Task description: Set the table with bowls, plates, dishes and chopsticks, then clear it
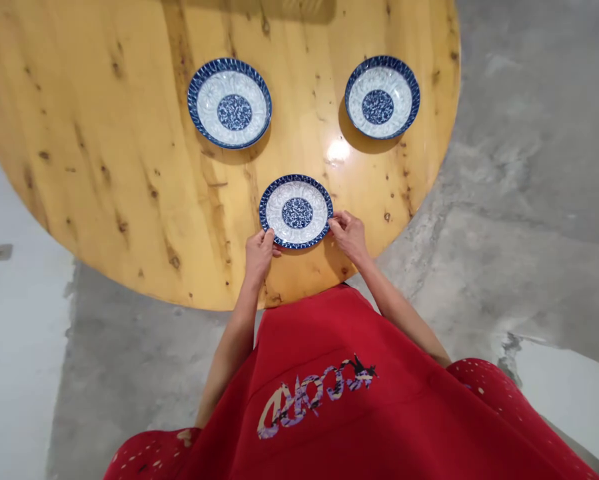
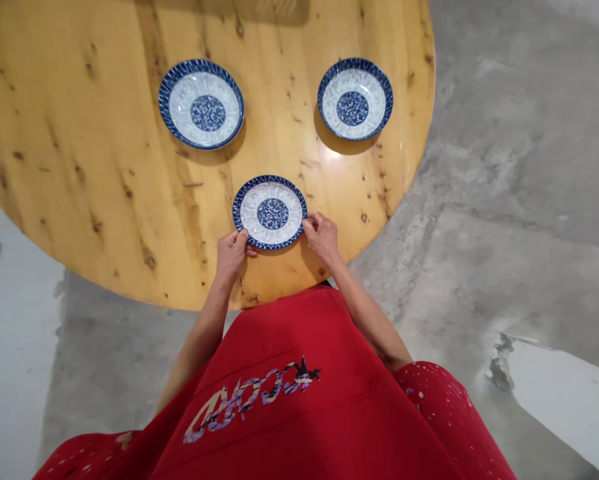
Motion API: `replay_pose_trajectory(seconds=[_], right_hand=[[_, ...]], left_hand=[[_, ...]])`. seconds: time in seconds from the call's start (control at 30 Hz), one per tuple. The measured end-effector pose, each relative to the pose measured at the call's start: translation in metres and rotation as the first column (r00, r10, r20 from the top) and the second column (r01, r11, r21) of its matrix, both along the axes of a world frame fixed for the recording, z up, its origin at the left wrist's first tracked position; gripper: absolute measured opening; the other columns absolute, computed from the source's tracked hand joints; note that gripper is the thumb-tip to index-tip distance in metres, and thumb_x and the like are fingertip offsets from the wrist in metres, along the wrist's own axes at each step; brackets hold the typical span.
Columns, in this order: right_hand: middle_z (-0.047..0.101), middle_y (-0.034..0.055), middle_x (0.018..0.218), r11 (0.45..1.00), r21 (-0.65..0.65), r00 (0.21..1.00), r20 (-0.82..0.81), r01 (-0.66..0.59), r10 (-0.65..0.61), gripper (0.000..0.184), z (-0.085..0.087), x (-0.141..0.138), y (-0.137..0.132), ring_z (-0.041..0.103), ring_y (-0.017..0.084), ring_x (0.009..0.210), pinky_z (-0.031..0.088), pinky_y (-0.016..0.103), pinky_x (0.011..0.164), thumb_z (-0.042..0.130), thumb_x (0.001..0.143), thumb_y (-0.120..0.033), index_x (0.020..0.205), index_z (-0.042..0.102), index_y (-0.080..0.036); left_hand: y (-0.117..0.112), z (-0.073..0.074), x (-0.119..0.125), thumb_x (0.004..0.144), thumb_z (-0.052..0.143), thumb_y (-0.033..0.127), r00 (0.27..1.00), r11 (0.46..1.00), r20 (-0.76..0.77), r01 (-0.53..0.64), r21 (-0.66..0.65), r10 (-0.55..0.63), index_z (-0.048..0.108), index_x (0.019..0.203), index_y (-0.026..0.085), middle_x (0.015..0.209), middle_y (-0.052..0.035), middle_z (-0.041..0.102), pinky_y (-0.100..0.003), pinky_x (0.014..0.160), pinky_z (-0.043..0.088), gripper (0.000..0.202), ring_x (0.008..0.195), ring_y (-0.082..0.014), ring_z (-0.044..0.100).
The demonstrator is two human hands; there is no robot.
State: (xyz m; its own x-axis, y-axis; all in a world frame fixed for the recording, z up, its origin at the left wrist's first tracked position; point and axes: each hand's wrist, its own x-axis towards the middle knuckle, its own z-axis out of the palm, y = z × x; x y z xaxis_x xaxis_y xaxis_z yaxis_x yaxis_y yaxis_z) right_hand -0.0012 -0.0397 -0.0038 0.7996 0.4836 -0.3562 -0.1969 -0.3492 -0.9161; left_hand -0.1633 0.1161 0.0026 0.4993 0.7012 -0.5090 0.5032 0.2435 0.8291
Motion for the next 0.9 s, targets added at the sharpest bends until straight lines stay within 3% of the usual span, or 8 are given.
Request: replay_pose_trajectory(seconds=[0.43,0.63,0.9], right_hand=[[0.068,0.0003,0.071,0.975,-0.149,0.960,0.206,-0.163,0.192,0.019,-0.003,-0.005,0.007,0.065,0.017,0.067,0.051,0.028,0.069,0.055,0.083,-0.030,0.091,0.068,-0.019],[0.069,0.0015,0.071,0.979,-0.132,0.960,0.216,-0.153,0.179,0.022,-0.006,-0.009,0.011,0.065,0.018,0.064,0.051,0.029,0.068,0.054,0.083,-0.032,0.092,0.068,-0.019],[0.068,0.0019,0.069,0.976,-0.183,0.957,0.239,-0.119,0.162,0.026,-0.003,-0.006,0.013,0.065,0.019,0.066,0.050,0.028,0.066,0.052,0.082,-0.037,0.091,0.068,-0.018]], left_hand=[[0.005,-0.005,-0.014,0.083,0.055,0.045,0.999,0.998,-0.027,-0.036,0.045,0.037,0.052,0.065,0.018,0.051,0.0040,0.055,-0.017,0.043,0.045,0.033,0.044,-0.0106,0.058],[0.011,-0.011,-0.021,0.083,0.054,0.046,1.000,1.000,-0.023,0.006,0.027,-0.005,0.056,0.068,0.017,0.053,0.0031,0.057,-0.019,0.045,0.049,0.032,0.046,-0.0116,0.059],[0.016,-0.008,-0.014,0.085,0.052,0.045,0.999,0.996,-0.023,0.044,0.074,-0.043,0.054,0.067,0.017,0.055,0.0025,0.058,-0.020,0.044,0.048,0.033,0.046,-0.0121,0.059]])
